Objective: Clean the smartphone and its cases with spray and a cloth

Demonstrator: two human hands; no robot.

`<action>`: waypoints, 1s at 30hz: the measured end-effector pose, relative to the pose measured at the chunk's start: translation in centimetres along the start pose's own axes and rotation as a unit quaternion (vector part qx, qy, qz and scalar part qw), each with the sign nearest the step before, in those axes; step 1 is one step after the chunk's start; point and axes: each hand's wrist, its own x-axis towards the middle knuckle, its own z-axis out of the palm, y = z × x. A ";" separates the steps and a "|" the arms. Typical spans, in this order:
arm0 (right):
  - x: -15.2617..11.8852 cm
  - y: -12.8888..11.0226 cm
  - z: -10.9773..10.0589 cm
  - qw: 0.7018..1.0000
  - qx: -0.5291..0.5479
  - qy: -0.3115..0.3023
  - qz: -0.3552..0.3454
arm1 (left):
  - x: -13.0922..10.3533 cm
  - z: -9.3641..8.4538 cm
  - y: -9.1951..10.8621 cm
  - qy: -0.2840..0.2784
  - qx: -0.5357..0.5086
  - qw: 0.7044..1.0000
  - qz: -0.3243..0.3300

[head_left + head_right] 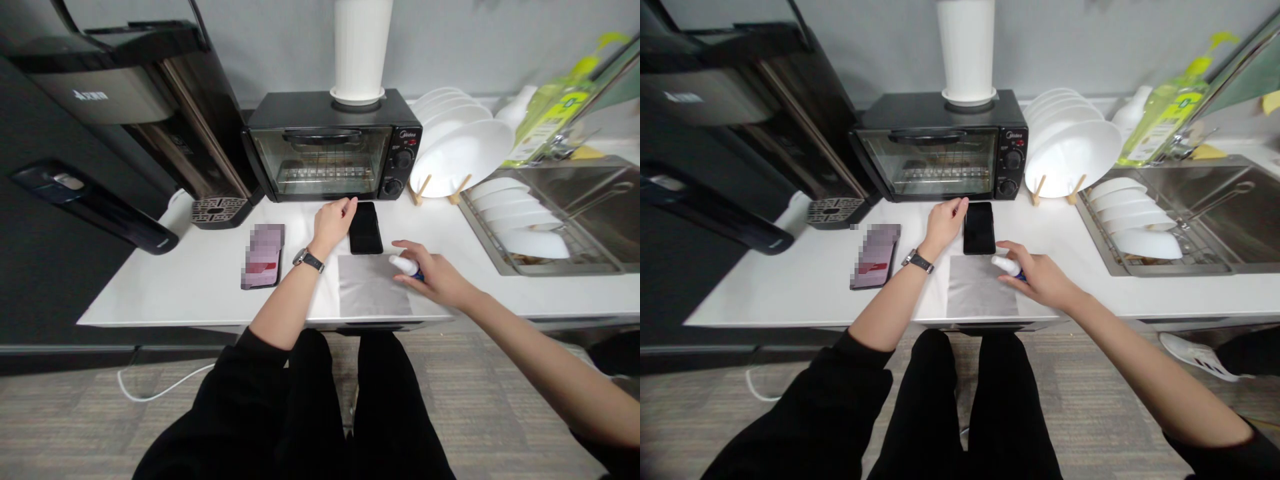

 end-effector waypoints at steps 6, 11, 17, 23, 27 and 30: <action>0.1 -0.6 -1.8 0.947 0.149 0.275 0.079 | 0.0 0.0 0.0 -0.002 -0.004 1.000 0.007; -0.9 -1.6 -1.3 0.943 0.204 0.240 0.109 | 0.0 0.0 0.0 -0.007 -0.003 1.000 0.006; -0.9 -2.9 -0.1 0.890 0.372 0.215 0.153 | 0.0 0.0 0.1 -0.009 -0.003 1.000 0.001; 0.5 -3.1 -0.5 0.870 0.453 0.080 0.176 | -0.1 0.0 0.0 -0.010 -0.007 1.000 0.006; 1.6 -2.0 -0.5 0.930 0.341 0.001 0.133 | -0.1 0.0 0.0 -0.011 -0.005 1.000 0.004; 2.3 -1.4 -0.1 0.952 0.275 -0.049 0.124 | -0.1 0.1 0.0 -0.012 0.000 1.000 0.002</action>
